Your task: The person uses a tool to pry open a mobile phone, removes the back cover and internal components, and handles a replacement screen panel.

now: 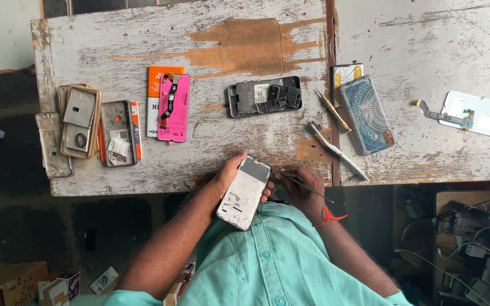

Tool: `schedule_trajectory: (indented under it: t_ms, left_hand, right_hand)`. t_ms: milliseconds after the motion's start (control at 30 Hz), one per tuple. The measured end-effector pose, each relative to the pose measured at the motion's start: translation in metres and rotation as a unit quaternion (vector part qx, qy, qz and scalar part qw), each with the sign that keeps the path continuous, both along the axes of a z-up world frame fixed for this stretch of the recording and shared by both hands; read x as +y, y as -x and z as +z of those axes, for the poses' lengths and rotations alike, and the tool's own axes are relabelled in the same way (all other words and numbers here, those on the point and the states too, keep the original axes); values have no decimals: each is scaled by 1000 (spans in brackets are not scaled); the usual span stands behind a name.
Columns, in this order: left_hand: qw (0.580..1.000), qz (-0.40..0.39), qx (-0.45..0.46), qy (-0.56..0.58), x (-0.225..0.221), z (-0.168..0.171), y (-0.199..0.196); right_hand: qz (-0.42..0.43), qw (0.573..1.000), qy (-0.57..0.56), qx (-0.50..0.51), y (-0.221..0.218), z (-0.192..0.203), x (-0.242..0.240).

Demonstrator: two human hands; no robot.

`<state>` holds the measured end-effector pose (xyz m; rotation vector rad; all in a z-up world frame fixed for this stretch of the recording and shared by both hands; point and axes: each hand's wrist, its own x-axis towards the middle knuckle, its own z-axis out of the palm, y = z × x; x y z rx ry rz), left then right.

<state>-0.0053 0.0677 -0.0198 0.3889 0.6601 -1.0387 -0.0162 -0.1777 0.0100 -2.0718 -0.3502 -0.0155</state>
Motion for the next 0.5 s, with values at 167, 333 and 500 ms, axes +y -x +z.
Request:
schedule_trajectory:
  t_ms: [167, 333, 500]
  left_hand:
    - [1000, 3, 7, 6, 0, -5, 1]
    - [1000, -3, 7, 2, 0, -12, 1]
    - [1000, 2, 8, -1, 0, -10, 2]
  right_hand:
    - [0, 1000, 3, 15, -1, 3, 1]
    - [-1, 1000, -22, 4, -1, 4, 3]
    - [12, 999, -19, -33, 1, 4, 1]
